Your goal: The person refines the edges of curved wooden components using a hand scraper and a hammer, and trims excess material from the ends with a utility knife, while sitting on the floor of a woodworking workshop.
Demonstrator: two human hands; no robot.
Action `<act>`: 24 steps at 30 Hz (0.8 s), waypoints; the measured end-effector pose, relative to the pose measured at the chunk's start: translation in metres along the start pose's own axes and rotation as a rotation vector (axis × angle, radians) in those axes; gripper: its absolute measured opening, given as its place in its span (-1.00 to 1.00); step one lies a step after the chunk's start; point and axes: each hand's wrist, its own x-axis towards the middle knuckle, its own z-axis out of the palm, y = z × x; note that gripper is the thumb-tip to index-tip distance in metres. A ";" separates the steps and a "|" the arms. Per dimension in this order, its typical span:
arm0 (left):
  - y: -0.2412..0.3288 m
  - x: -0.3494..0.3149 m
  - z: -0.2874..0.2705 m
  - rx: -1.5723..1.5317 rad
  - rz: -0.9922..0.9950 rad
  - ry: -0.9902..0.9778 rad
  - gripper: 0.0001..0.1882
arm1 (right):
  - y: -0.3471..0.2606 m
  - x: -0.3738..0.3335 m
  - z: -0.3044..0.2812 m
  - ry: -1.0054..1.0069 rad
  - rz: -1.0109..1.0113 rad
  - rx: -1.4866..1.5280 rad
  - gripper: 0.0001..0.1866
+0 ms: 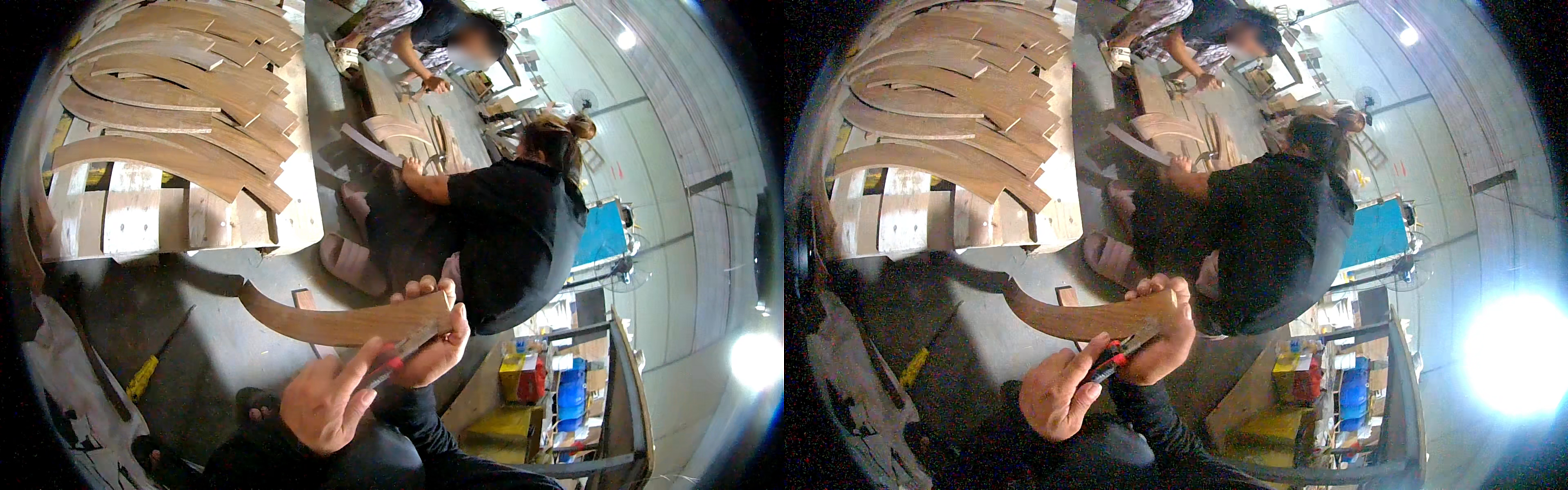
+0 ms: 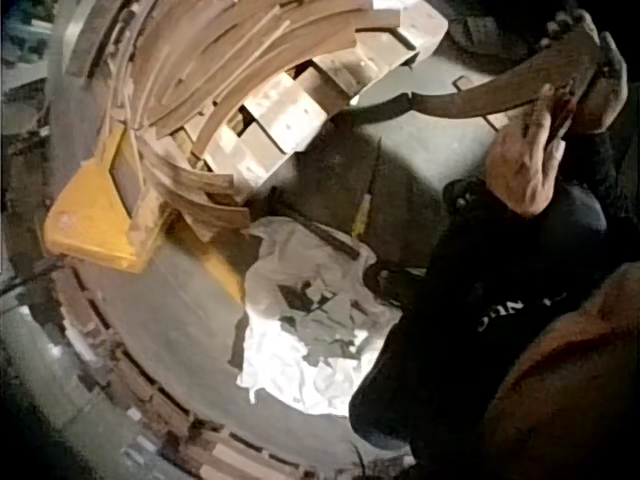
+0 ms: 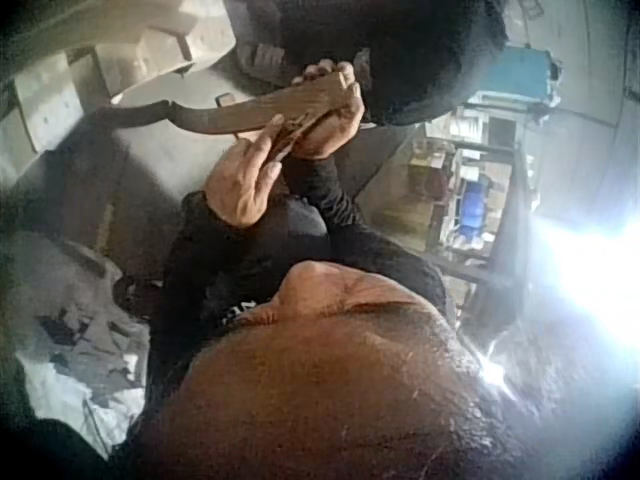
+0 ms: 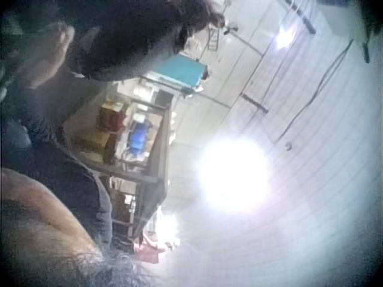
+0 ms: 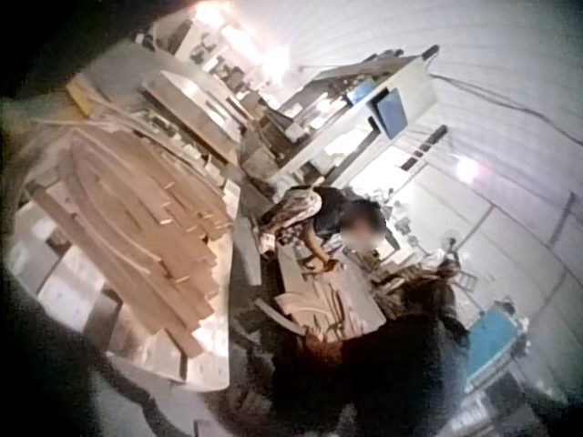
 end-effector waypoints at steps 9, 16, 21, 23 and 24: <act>-0.001 0.006 0.000 -0.087 -0.009 -0.076 -0.41 | -0.003 0.004 -0.014 0.017 -0.016 -0.137 -0.69; 0.002 0.013 0.006 0.072 -0.047 -0.102 -0.43 | -0.003 0.005 -0.008 0.083 0.002 -0.221 -0.72; -0.001 0.017 0.004 -0.112 -0.035 -0.073 -0.43 | -0.004 0.006 0.007 0.125 -0.022 -0.156 -0.72; 0.003 0.017 0.012 -0.154 -0.018 -0.035 -0.42 | -0.008 0.005 0.010 0.064 -0.043 -0.196 -0.70; 0.009 0.017 0.007 -0.136 0.001 -0.011 -0.41 | -0.004 0.004 0.018 0.002 -0.048 -0.213 -0.69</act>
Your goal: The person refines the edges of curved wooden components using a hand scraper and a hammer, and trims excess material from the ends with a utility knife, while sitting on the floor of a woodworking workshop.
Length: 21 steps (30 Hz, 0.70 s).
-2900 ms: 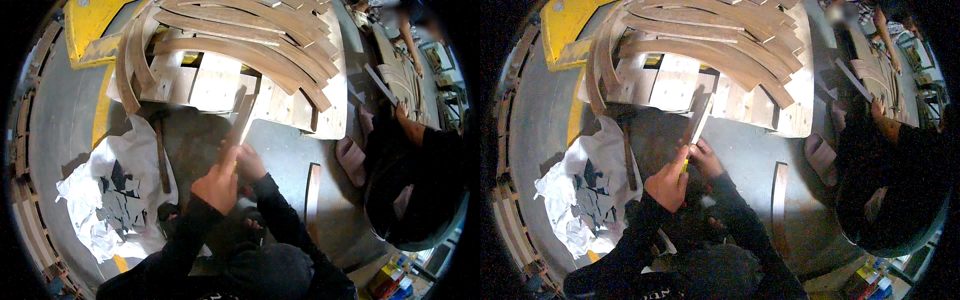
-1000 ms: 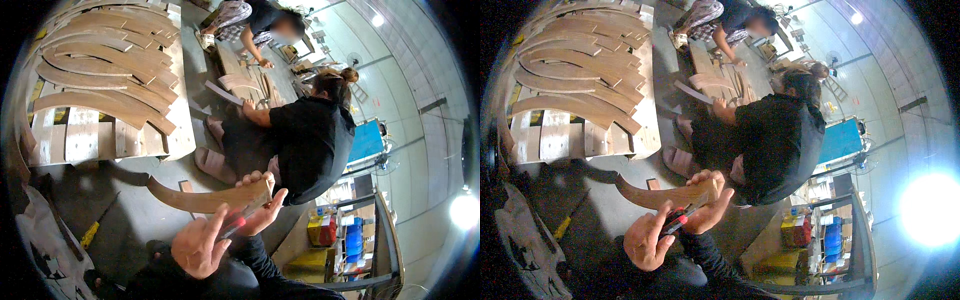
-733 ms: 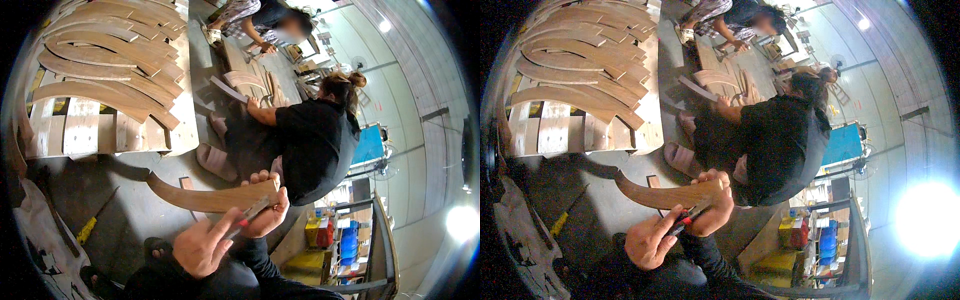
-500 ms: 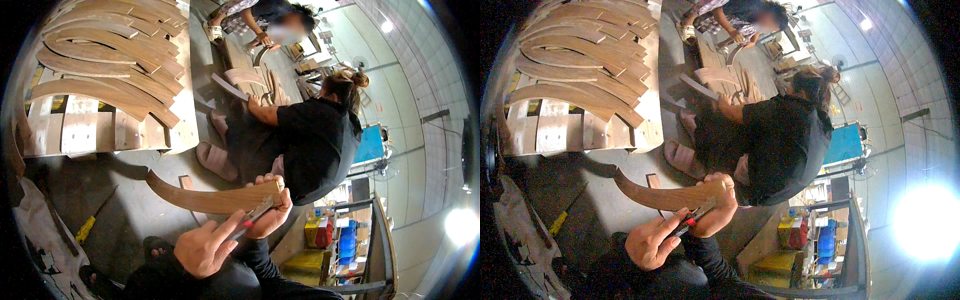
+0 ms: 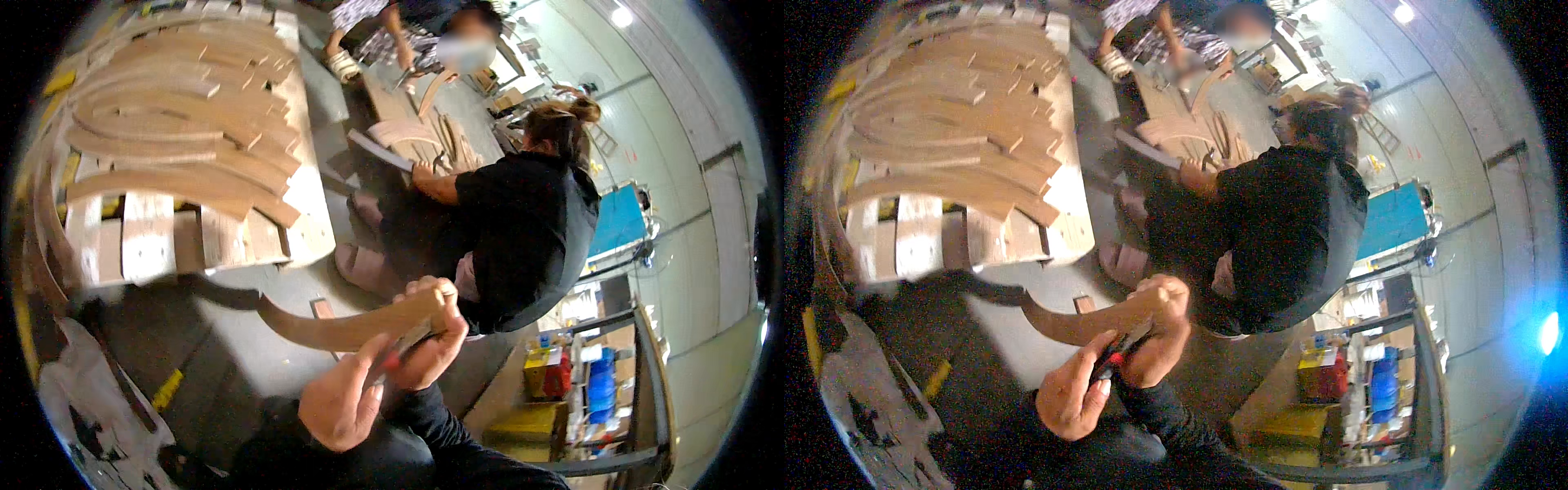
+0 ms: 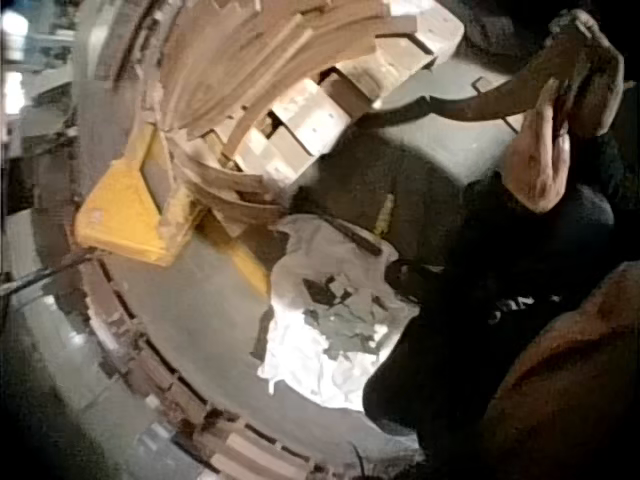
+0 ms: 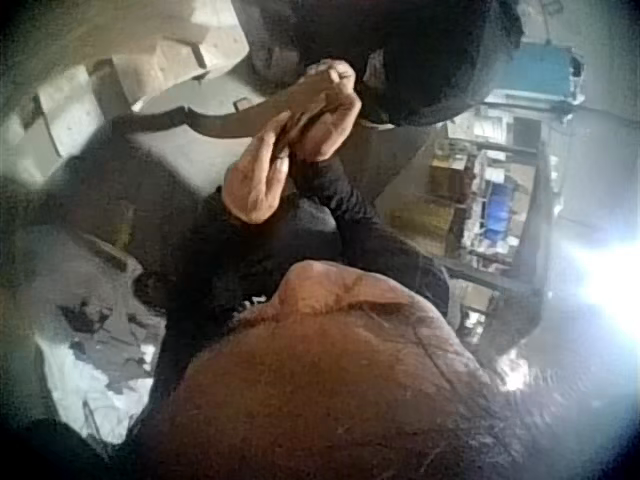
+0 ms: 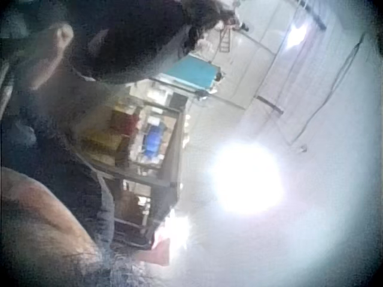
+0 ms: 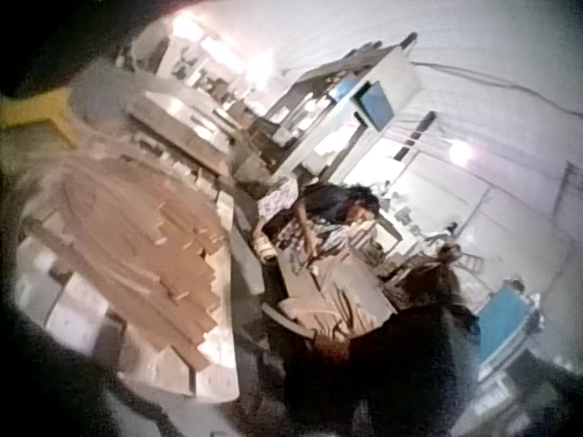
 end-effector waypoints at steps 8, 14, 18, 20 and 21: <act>0.016 0.001 -0.020 0.274 -0.065 0.036 -0.38 | 0.011 -0.011 0.012 -0.173 0.069 0.052 -0.77; 0.026 0.006 -0.041 0.440 0.032 0.084 -0.41 | 0.012 -0.012 0.023 -0.208 -0.027 0.015 -0.68; 0.031 0.011 -0.060 0.563 0.053 0.036 -0.45 | 0.011 -0.007 0.029 -0.276 -0.118 0.065 -0.76; 0.031 0.011 -0.068 0.614 0.063 -0.004 -0.47 | 0.011 -0.007 0.029 -0.269 -0.142 0.001 -0.70; 0.034 0.010 -0.072 0.644 0.064 -0.021 -0.48 | 0.011 -0.008 0.031 -0.269 -0.151 -0.028 -0.67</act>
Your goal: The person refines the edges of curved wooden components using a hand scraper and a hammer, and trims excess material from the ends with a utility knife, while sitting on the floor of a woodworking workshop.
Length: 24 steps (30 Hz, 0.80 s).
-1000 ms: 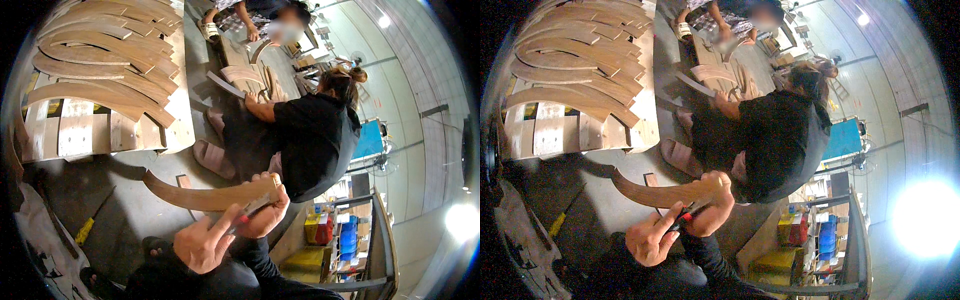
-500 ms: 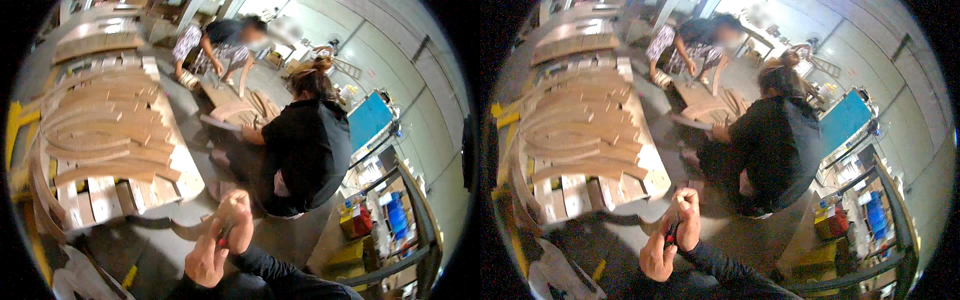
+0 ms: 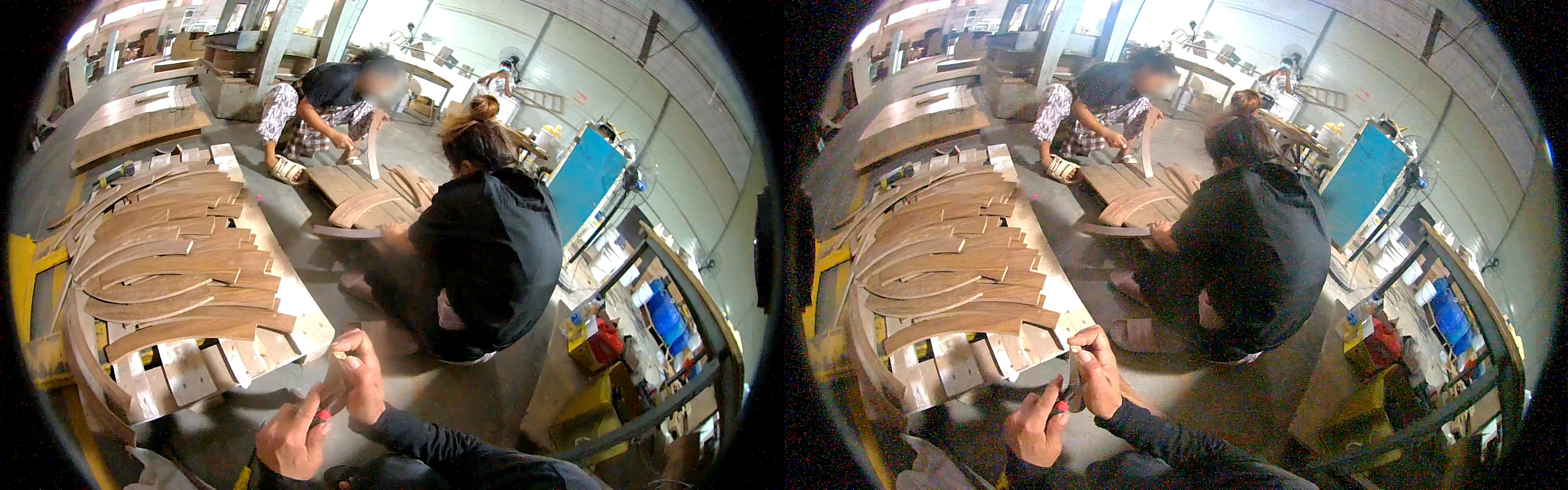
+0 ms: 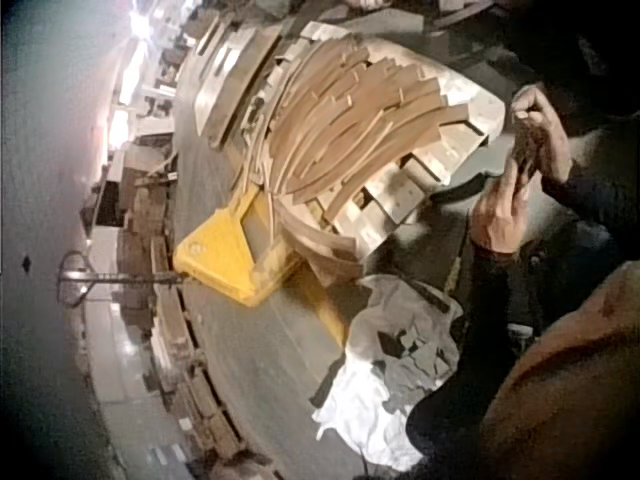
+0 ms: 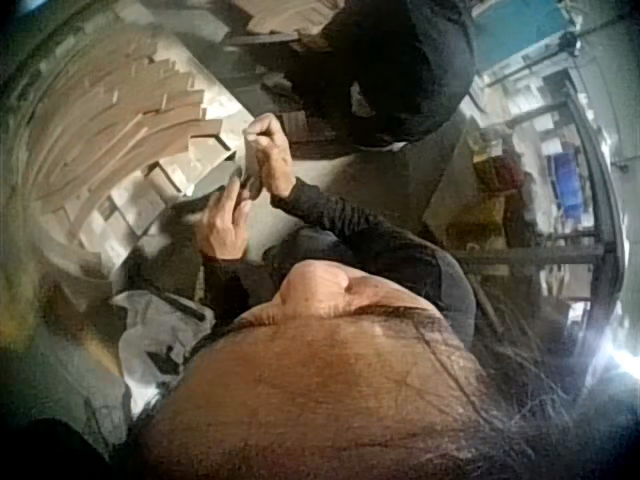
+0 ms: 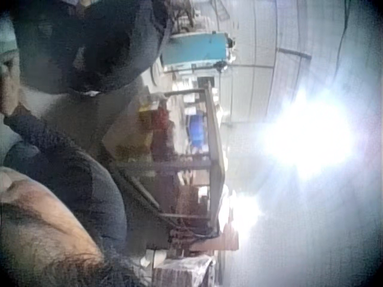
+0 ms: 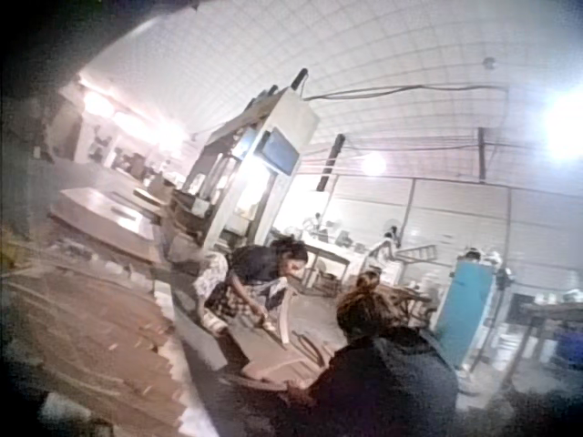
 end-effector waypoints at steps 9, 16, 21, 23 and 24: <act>-0.072 -0.021 -0.038 -0.126 -0.345 0.469 -0.51 | 0.014 -0.019 -0.039 0.052 0.039 -0.010 -0.61; 0.006 -0.013 0.041 -0.768 -0.312 0.182 -0.58 | 0.003 -0.004 -0.012 0.184 0.014 0.139 -0.66; 0.018 -0.017 0.052 -0.531 -0.078 0.302 -0.65 | 0.006 -0.010 -0.013 0.194 0.013 0.243 -0.68; 0.025 -0.022 0.051 -0.523 -0.086 0.298 -0.66 | 0.007 -0.014 -0.011 0.193 0.017 0.232 -0.70; 0.028 -0.024 0.052 -0.518 -0.082 0.293 -0.66 | 0.008 -0.015 -0.012 0.195 0.018 0.221 -0.71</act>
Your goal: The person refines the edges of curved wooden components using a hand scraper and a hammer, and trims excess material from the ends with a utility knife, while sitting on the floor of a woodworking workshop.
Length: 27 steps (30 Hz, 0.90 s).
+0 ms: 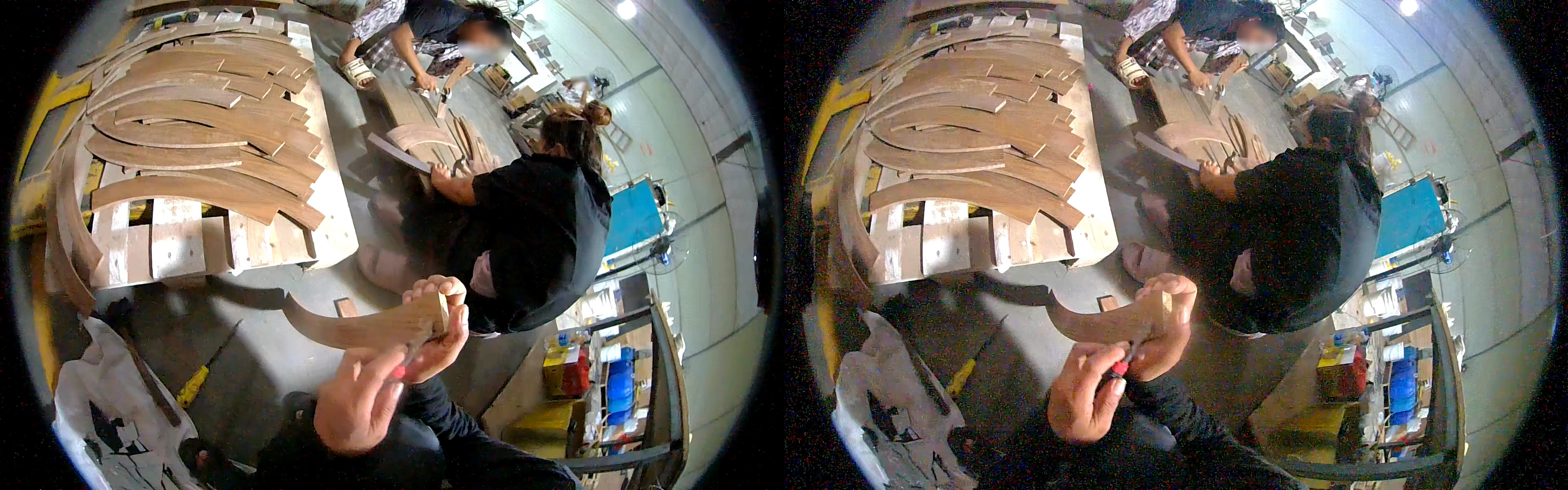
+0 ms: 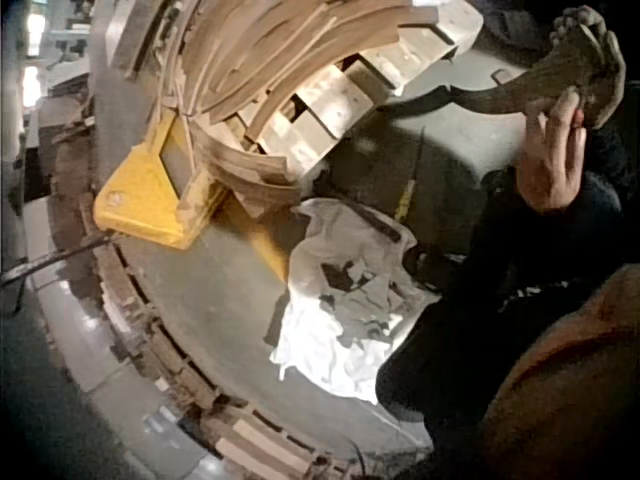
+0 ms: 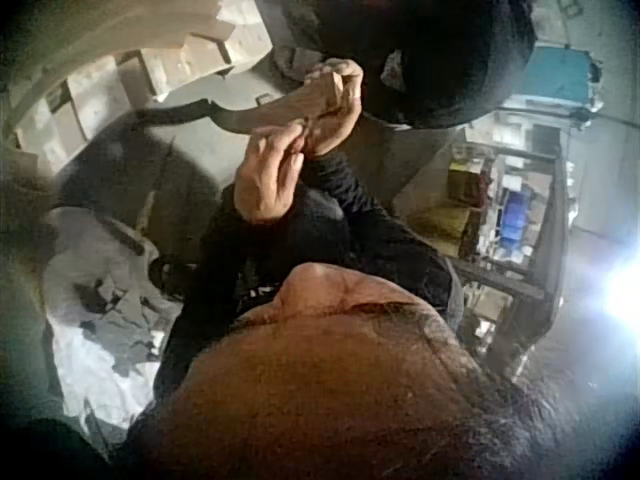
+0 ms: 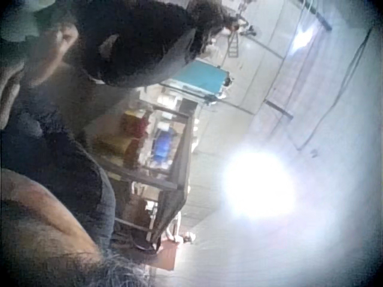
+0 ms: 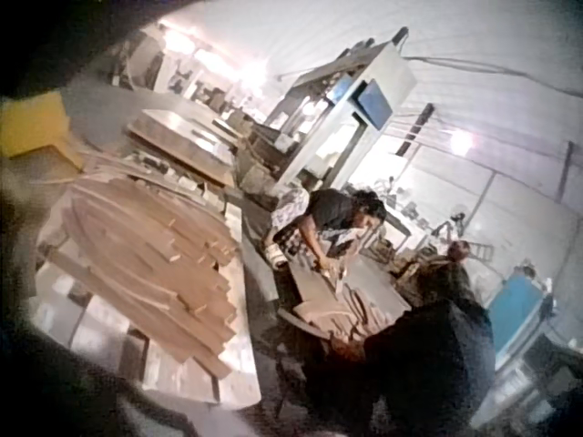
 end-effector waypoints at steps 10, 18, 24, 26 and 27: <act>0.006 0.002 -0.001 0.012 -0.128 -0.076 -0.63 | -0.001 0.001 -0.005 -0.028 -0.033 -0.030 -0.71; 0.008 -0.001 -0.003 0.104 -0.086 -0.072 -0.61 | 0.003 0.000 -0.001 -0.005 -0.054 0.008 -0.70; 0.011 0.003 -0.012 0.182 -0.090 -0.123 -0.58 | 0.000 -0.003 0.006 -0.012 -0.045 -0.041 -0.71; 0.012 0.003 -0.011 0.185 -0.102 -0.127 -0.57 | 0.000 -0.002 0.003 -0.014 -0.039 -0.042 -0.72; 0.012 0.004 -0.010 0.200 -0.086 -0.126 -0.56 | -0.002 -0.002 0.000 -0.020 -0.033 -0.047 -0.72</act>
